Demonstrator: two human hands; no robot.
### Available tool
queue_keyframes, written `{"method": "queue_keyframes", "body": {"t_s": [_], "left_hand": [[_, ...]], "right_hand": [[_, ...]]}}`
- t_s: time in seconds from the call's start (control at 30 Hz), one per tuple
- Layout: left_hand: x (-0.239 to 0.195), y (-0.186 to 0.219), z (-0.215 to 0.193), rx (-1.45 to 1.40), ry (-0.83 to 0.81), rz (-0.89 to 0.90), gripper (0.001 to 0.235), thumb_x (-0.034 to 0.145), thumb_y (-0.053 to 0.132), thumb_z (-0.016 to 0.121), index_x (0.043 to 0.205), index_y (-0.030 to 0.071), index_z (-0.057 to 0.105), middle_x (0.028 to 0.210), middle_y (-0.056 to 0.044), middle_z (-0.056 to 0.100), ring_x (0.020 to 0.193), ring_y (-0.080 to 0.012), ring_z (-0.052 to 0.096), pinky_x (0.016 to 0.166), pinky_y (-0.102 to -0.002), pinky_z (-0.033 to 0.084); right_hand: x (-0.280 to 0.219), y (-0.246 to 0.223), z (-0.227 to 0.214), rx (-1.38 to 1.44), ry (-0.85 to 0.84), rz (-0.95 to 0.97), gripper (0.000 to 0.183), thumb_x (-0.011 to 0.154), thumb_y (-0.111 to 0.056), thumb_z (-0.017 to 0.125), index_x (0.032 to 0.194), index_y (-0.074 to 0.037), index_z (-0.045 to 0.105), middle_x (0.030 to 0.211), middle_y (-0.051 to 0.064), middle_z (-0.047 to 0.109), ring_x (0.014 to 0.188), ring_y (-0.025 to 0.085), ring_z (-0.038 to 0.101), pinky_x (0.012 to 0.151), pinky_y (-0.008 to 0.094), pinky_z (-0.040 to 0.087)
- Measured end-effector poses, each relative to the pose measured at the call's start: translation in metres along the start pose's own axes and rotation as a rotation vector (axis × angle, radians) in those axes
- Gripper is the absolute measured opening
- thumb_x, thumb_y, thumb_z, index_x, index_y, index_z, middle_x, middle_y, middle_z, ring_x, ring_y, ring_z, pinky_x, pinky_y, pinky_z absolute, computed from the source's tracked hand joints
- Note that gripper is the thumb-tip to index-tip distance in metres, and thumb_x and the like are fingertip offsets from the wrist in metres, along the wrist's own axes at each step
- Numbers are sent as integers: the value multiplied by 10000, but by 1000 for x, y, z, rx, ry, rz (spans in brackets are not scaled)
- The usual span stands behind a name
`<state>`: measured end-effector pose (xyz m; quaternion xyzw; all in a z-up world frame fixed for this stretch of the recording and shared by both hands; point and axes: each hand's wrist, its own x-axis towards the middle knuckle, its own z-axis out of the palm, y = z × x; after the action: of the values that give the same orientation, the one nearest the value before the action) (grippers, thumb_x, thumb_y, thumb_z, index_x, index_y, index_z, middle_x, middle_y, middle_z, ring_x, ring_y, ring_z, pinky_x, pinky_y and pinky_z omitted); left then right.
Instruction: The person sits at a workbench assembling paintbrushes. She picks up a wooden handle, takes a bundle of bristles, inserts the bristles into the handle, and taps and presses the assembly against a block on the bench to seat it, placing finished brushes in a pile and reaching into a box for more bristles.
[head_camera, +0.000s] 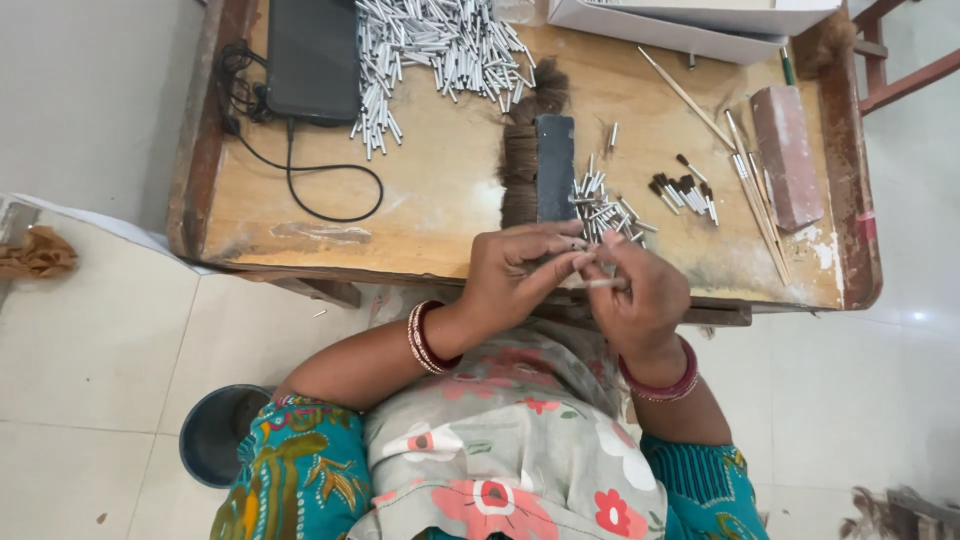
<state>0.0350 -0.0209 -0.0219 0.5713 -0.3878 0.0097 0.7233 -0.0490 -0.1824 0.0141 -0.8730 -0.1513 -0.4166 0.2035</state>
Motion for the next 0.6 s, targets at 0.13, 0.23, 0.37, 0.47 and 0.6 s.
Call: {"method": "queue_keyframes", "body": {"t_s": [0.13, 0.23, 0.37, 0.47, 0.6], "left_hand": [[-5, -9, 2, -562, 121, -324, 157, 982, 75, 712, 1073, -51, 739, 1120, -109, 747, 989, -154, 720, 858, -333, 649], [-6, -19, -5, -561, 222, -286, 157, 1052, 104, 705, 1114, -40, 704, 977, -71, 750, 892, -91, 691, 801, -242, 582], [-4, -8, -6, -576, 262, -393, 150, 1019, 127, 689, 1082, -9, 686, 939, -53, 758, 861, -91, 727, 768, -239, 603], [-7, -8, -4, -566, 261, -374, 155, 1022, 126, 690, 1081, -18, 691, 936, -54, 754, 856, -86, 720, 766, -236, 597], [-12, -10, 0, -541, 249, -308, 155, 1034, 119, 697, 1076, -30, 686, 921, -57, 748, 836, -66, 687, 748, -221, 572]], "right_hand": [[5, -18, -7, 173, -77, 308, 602, 866, -115, 848, 1350, 45, 529, 1097, 109, 722, 685, 96, 542, 628, 223, 479], [-1, -21, -9, 191, -151, 292, 507, 922, -31, 698, 1416, 26, 604, 1365, 182, 602, 829, 154, 598, 726, 247, 505], [-15, -23, -5, -47, 3, 215, 228, 977, 4, 778, 1202, -11, 747, 1355, 168, 610, 780, 150, 630, 688, 253, 525], [-17, -25, -5, -63, 21, 211, 207, 973, 5, 792, 1176, -12, 756, 1343, 175, 614, 776, 139, 634, 687, 259, 525], [-21, -25, -5, -97, 20, 157, 220, 950, 5, 824, 1158, -22, 759, 1321, 160, 632, 791, 152, 659, 660, 252, 531]]}}
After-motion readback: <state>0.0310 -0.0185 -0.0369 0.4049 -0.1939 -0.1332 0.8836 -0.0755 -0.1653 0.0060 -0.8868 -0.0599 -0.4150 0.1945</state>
